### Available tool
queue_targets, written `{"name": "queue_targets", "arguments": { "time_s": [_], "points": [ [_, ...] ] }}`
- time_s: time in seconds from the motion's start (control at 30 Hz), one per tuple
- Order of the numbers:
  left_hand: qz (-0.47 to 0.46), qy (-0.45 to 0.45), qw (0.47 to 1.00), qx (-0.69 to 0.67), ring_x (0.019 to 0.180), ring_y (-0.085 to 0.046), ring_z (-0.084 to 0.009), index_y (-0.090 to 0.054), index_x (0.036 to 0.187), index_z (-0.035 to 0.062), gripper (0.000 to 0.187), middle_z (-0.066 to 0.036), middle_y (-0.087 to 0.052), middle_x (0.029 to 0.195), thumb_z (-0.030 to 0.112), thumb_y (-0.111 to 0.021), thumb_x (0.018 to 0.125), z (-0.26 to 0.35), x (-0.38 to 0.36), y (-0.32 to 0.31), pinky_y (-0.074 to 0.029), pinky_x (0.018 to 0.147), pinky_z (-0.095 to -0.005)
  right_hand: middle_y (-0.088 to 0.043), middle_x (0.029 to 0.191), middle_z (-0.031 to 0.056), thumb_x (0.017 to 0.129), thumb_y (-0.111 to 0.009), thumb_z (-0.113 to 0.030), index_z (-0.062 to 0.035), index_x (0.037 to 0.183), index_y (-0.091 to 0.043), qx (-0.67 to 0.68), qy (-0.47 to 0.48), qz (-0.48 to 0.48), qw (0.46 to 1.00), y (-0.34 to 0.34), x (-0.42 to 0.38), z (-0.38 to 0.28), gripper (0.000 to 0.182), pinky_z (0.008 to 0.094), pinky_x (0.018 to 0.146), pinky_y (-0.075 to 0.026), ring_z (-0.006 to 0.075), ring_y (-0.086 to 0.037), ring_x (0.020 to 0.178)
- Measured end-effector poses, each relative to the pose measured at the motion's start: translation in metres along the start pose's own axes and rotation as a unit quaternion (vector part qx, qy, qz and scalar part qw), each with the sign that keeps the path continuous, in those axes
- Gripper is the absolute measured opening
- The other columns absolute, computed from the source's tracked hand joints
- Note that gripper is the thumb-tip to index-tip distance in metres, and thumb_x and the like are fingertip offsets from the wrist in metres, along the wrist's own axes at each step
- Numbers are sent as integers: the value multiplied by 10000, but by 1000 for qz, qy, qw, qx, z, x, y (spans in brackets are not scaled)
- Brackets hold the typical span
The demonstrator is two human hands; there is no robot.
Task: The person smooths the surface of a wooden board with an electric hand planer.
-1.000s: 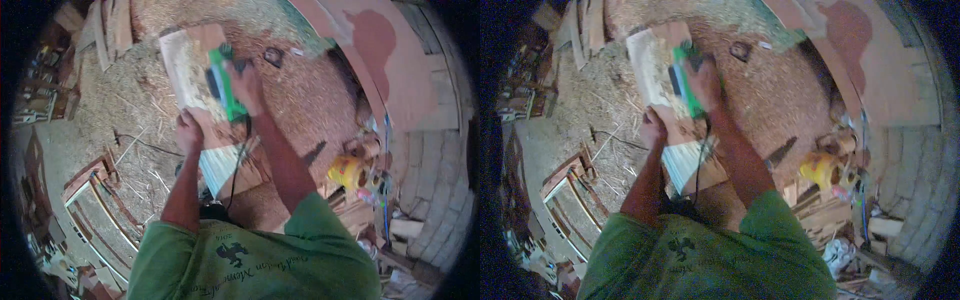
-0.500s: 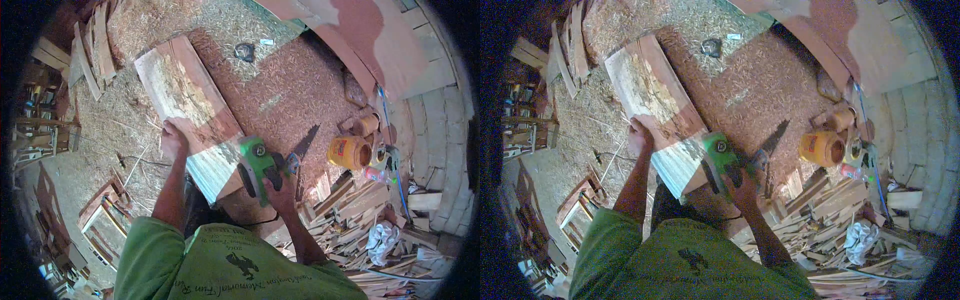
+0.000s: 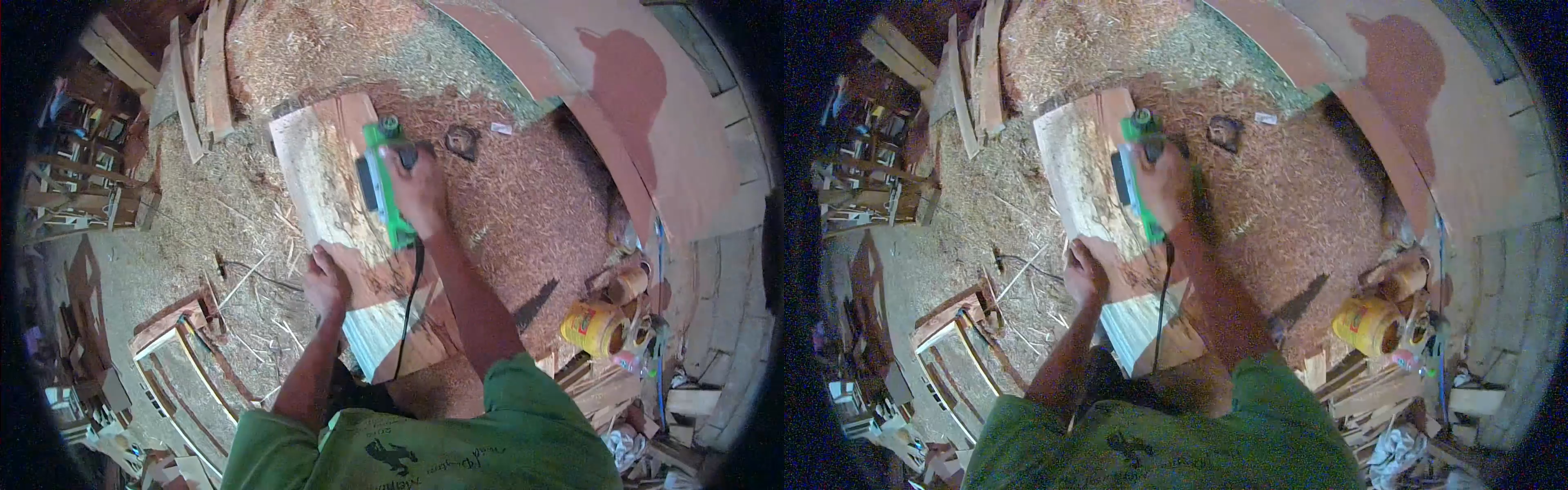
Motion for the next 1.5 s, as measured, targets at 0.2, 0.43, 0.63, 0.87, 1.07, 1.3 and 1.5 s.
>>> {"name": "queue_targets", "arguments": {
  "time_s": [0.2,0.43,0.63,0.87,1.07,1.3,1.5],
  "points": [
    [23,-25,999,-11,933,-652,-554,-711,1155,46,668,-332,-692,992,598,-351,1047,-4,6,0,-483,802,-629,-722,961,310,892,-607,-734,89,999,-703,-83,-22,-24,996,-64,117,-35,835,529,842,-570,437,-725,948],
    [-8,-16,1000,4,994,-652,-556,-683,1249,62,676,-332,-700,1043,587,-307,1049,0,5,2,-499,866,-625,-709,680,215,908,-555,-752,71,853,-738,-6,41,-65,997,-105,168,-40,844,510,804,-581,418,-732,773],
    [-20,-4,1000,10,1033,-645,-553,-682,1210,46,713,-341,-693,1071,621,-295,1041,-8,-1,6,-489,901,-621,-730,909,279,929,-635,-623,50,1011,-735,-51,-1,-62,997,-15,-48,17,685,520,785,-558,427,-727,862],
    [-17,-7,1000,-6,1058,-644,-545,-682,1188,30,798,-340,-690,1087,689,-260,1027,-15,2,-2,-476,913,-625,-711,1013,258,918,-763,-408,34,1214,-645,-10,-195,-92,977,121,-400,78,545,464,850,-555,387,-712,946],
    [-31,-9,999,-4,1088,-632,-545,-664,1231,35,791,-338,-680,1126,683,-258,1029,-8,2,2,-475,934,-615,-708,984,278,900,-779,-418,73,1200,-636,-44,-227,-94,968,106,-357,49,593,460,839,-553,400,-714,933],
    [-48,27,998,-2,1015,-653,-544,-681,1238,55,718,-317,-698,1072,637,-314,1038,-7,3,7,-480,879,-633,-708,974,296,924,-741,-457,74,1166,-647,-57,-84,-76,992,15,-175,6,591,498,826,-545,433,-712,931],
    [-34,19,999,-30,989,-652,-553,-694,1240,99,628,-318,-698,1011,588,-353,1045,-13,10,1,-490,840,-624,-714,955,309,923,-669,-597,36,1067,-703,-41,3,-62,997,-78,22,-67,650,541,780,-559,467,-712,918]
  ]
}}
Point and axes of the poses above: each hand's wrist, its own x-axis towards the middle knuckle, its own y-axis out of the back of the hand, z = x × y, the point moved 8 cm from there along x, towards the middle knuckle
